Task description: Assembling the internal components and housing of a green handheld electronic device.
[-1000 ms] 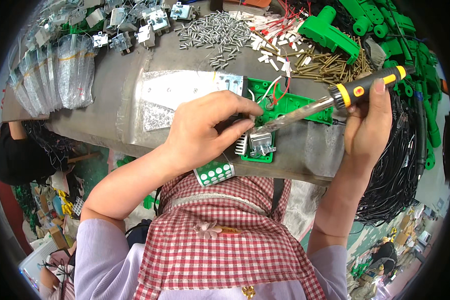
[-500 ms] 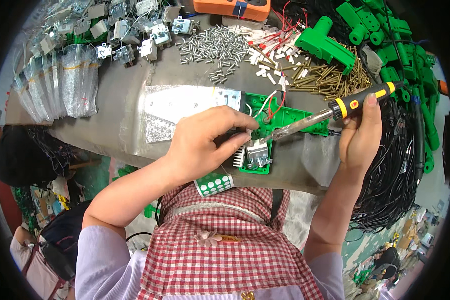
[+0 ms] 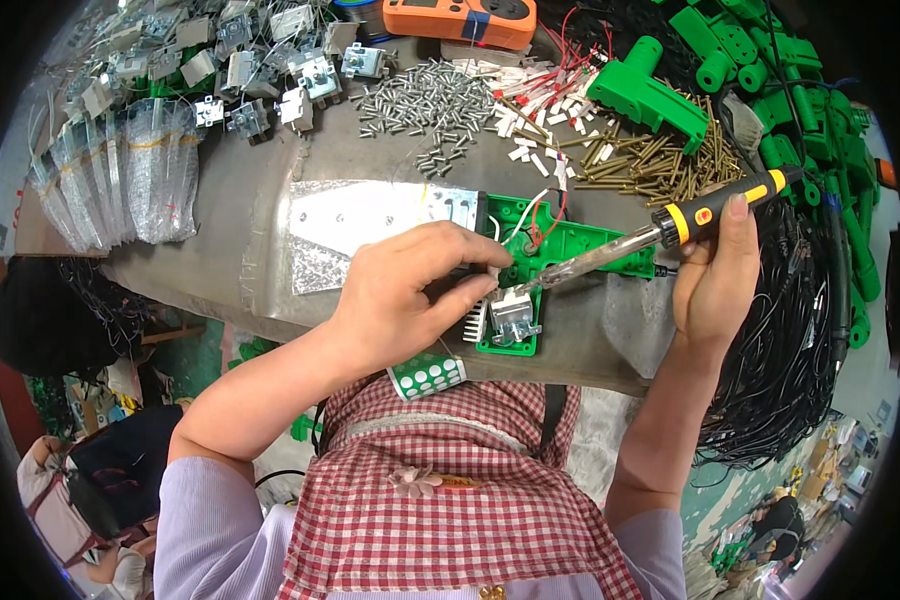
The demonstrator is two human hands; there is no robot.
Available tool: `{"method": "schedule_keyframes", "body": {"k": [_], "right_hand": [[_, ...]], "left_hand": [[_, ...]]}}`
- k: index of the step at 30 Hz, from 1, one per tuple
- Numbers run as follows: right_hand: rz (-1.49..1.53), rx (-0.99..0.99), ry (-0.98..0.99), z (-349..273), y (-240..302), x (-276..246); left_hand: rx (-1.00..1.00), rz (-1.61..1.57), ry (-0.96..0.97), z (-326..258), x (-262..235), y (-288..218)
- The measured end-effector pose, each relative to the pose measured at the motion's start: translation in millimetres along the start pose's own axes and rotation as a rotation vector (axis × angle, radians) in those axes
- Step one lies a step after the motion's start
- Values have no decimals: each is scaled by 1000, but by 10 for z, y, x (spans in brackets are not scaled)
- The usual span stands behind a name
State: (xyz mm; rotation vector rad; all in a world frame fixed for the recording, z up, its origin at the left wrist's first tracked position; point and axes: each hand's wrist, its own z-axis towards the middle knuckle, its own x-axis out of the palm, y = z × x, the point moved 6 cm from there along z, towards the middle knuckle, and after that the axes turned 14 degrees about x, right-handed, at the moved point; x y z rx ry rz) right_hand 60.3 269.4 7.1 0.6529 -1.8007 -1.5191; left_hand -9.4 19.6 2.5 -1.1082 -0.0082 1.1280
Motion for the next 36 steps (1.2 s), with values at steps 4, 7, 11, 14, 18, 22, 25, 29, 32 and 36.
{"method": "schedule_keyframes", "body": {"k": [4,7,11,14,18,22,25,29,32,36], "right_hand": [[17,-13,8,-6,0,5],[35,-5,4,-6,-4,5],[28,-10,17,-7,-7,-4],[26,-7,13,-11,-1,-6],[19,-18,20,-20,19,22],[30,-18,15,-16,8,19],[29,-31,13,-10,-2,7],[18,-34,21,-7,-11,3],[23,-25,14,-16,2,17],[21,-17,1,-21,6,12]], "left_hand": [[-11,14,21,7,-6,-11],[2,7,4,4,-5,0],[8,5,-8,-7,-2,2],[-4,-8,-5,-7,-2,2],[-2,7,5,-14,0,12],[-7,1,8,-13,-3,7],[-3,-3,3,-18,-2,7],[-4,13,9,-7,-6,-10],[-11,-1,3,-12,0,7],[7,7,1,-6,-6,-1]]}}
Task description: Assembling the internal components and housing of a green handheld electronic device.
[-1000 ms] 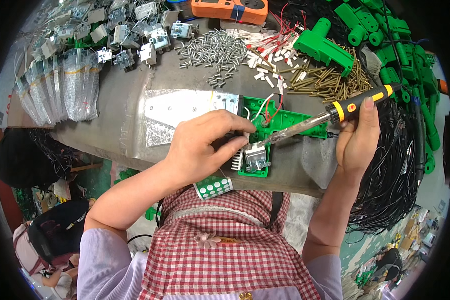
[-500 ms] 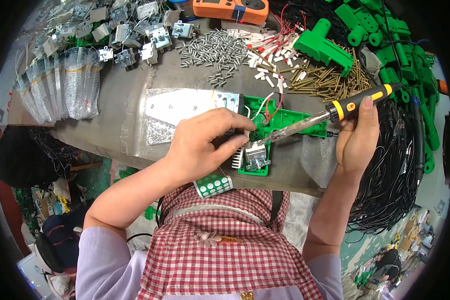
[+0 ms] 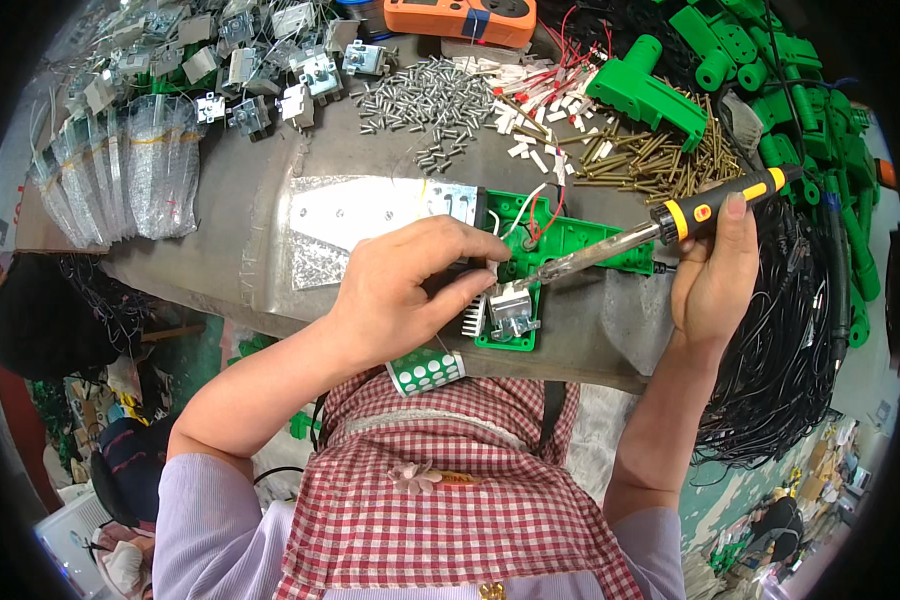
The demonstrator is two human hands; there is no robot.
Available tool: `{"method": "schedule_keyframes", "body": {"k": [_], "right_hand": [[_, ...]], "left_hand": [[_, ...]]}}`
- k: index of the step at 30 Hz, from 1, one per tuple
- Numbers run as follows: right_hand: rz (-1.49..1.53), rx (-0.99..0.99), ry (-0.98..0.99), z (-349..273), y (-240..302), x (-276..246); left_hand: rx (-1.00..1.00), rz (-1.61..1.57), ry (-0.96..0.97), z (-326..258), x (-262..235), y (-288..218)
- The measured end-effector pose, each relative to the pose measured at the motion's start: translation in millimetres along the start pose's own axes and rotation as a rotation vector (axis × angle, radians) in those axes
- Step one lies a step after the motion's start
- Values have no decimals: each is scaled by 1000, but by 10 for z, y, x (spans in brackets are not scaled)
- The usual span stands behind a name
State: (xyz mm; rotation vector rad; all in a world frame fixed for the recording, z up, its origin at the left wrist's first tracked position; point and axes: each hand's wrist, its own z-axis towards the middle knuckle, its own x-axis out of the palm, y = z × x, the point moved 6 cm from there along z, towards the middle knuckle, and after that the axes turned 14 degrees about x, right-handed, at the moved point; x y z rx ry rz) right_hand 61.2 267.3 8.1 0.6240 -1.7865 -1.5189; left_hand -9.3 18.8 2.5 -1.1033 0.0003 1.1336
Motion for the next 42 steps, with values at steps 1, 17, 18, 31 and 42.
{"method": "schedule_keyframes", "body": {"k": [1,17,18,31,42], "right_hand": [[-1,-4,4,0,3,0],[-20,-36,23,-38,34,15],[-22,-34,15,-36,34,13],[-5,-31,28,-37,12,-26],[6,-66,69,-21,28,8]], "left_hand": [[4,7,3,1,-2,-2],[72,-155,-312,204,-154,-55],[103,-115,-335,269,-130,-91],[279,192,-320,363,-46,-98],[303,240,-287,363,5,-84]]}}
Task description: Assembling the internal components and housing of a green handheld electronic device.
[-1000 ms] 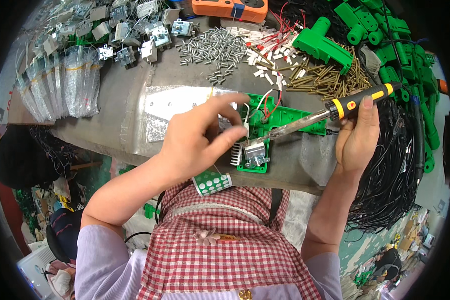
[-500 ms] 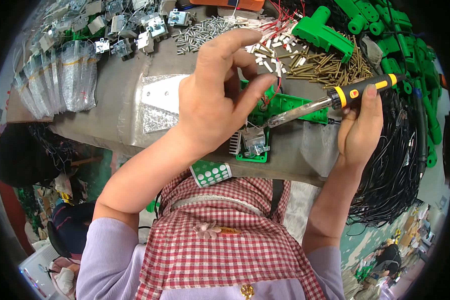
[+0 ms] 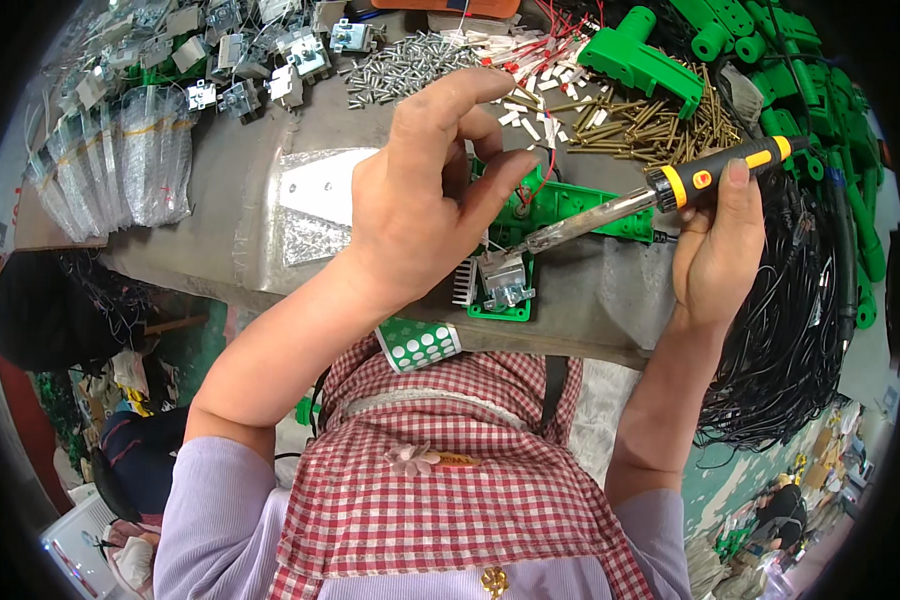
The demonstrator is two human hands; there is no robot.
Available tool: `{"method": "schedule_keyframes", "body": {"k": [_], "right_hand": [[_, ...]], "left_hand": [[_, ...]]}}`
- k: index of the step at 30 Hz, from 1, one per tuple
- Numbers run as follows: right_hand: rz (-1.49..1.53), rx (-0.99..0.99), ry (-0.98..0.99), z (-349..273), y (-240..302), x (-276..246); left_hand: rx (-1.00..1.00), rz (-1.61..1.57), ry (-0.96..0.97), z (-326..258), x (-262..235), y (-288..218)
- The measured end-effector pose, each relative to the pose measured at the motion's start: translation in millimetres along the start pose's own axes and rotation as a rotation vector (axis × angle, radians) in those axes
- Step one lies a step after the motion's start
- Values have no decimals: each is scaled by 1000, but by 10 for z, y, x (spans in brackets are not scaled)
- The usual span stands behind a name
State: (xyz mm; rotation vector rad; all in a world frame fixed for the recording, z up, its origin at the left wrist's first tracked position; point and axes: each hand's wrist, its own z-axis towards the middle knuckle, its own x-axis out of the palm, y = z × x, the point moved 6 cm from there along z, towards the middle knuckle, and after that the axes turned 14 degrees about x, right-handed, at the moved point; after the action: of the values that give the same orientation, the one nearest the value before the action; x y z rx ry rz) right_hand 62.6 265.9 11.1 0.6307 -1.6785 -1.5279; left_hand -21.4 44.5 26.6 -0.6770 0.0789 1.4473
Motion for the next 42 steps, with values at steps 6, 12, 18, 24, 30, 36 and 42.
{"method": "schedule_keyframes", "body": {"k": [6,12,18,24,30,36,42], "right_hand": [[-12,7,-6,-3,-11,19],[-30,53,-17,34,-98,-17],[-31,64,-26,37,-89,18],[-33,79,-32,55,-126,8],[-66,58,14,32,-133,-10],[-30,83,13,18,-148,16],[-73,88,-18,46,-122,-19]], "left_hand": [[4,20,5,-10,34,-3],[-28,22,3,-12,57,8],[-116,-3,46,5,56,62],[-444,-249,45,94,33,203],[-1044,-858,233,273,94,193],[-1092,-882,387,230,297,234],[-680,-356,625,120,143,107]]}}
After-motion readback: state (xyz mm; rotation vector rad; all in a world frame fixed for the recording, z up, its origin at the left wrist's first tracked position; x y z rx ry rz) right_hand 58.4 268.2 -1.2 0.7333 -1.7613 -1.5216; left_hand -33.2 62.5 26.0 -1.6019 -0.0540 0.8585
